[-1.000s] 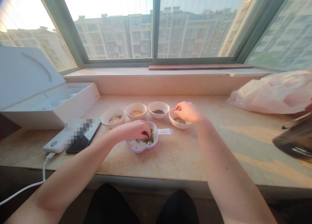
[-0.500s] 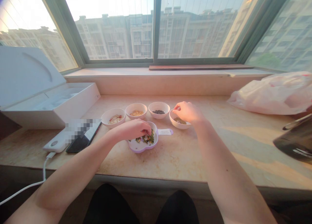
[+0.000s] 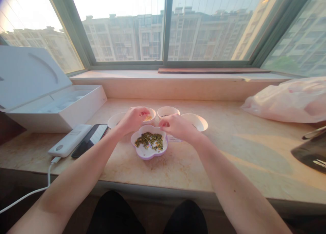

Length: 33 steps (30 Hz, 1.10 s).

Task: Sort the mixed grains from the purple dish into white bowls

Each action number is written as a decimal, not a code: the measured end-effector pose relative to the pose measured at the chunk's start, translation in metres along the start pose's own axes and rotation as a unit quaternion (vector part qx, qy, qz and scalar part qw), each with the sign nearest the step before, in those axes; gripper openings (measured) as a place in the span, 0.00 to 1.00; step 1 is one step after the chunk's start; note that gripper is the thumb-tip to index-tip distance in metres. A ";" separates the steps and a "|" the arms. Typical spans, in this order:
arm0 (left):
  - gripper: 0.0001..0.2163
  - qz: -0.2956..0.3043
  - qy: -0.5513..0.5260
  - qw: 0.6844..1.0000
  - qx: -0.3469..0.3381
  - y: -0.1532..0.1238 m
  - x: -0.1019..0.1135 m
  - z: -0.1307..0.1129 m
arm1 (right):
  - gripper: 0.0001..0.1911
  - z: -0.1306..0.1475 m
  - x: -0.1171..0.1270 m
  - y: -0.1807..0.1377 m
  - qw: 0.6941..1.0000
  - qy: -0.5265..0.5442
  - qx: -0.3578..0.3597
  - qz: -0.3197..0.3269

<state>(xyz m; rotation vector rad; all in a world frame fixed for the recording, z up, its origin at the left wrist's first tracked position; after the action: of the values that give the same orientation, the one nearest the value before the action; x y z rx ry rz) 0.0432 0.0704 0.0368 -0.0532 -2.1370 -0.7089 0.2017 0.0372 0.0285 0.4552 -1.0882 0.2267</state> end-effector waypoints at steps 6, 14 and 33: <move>0.12 -0.042 0.051 0.995 0.078 0.005 0.008 0.034 | 0.12 0.052 -0.046 -0.008 0.990 -0.027 0.105 0.085; 0.11 -0.009 0.129 0.987 0.092 0.006 0.000 0.044 | 0.20 0.057 -0.065 -0.007 0.990 -0.073 0.080 0.089; 0.11 0.002 0.166 0.985 0.055 0.004 0.003 0.025 | 0.15 0.048 -0.079 0.011 0.985 -0.140 0.062 0.074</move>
<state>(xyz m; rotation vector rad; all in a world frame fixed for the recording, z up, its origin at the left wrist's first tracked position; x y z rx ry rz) 0.0243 0.0862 0.0293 0.1132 -1.8511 -0.5528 0.1233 0.0286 -0.0207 0.5276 -1.3909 0.3716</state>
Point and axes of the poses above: each hand's wrist, its own y-axis towards the middle knuckle, its own x-axis out of the back of the hand, z = x × y, the point moved 9 cm from there along y, towards the middle knuckle, and after that the axes turned 6 degrees about -z, right-handed, at the moved point
